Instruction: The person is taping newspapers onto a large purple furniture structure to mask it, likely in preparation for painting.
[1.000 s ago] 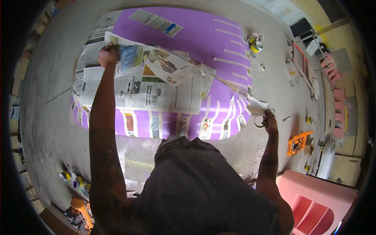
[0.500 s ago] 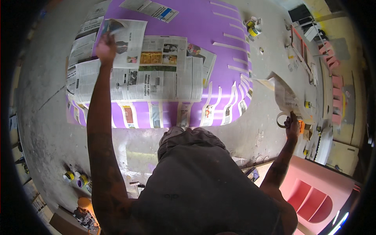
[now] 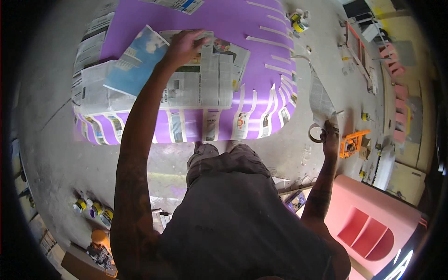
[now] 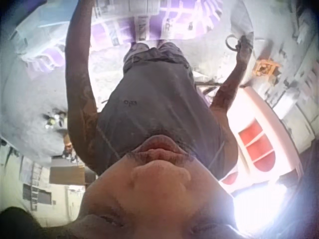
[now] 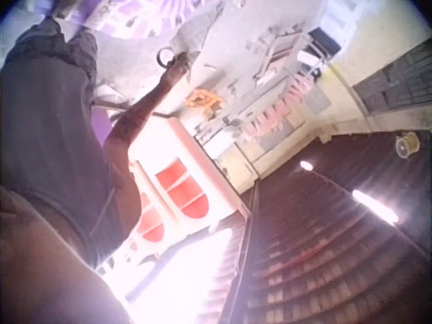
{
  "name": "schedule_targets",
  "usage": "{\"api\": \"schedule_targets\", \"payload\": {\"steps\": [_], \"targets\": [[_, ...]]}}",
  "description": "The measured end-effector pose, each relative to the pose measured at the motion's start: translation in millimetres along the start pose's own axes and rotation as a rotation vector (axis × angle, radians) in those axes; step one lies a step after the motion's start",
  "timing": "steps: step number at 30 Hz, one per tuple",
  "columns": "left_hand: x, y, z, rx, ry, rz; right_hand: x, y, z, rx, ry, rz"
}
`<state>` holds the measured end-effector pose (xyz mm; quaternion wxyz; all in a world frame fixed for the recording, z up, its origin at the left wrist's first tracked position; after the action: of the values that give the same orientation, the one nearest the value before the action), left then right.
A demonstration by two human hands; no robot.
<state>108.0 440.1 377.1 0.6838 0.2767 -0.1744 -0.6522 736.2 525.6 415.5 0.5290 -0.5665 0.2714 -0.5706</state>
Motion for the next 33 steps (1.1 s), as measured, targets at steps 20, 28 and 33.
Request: {"api": "schedule_targets", "payload": {"steps": [20, 28, 33], "targets": [[35.8, 797.7, -324.3, 1.055, -1.108, -1.189, -31.5, 321.7, -129.0, 0.849, -0.472, -0.037], [18.5, 842.3, -361.2, 1.035, -1.066, -1.154, -25.0, 289.3, -120.2, 1.078, -0.696, -0.017], [11.0, 852.5, -375.6, 1.017, -1.031, -1.136, -5.1, 261.7, -111.2, 1.238, -0.721, 0.064]]}}
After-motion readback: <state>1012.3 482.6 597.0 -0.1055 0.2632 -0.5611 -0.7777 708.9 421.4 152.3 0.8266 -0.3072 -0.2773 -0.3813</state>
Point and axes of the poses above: each hand's wrist, its own x-axis away from the middle knuckle, its own z-axis out of the back of the hand, y = z × x, the point moved 3 cm from there along -x, towards the middle knuckle, and after that the axes turned 13 degrees about -y, right-handed, at the moved point
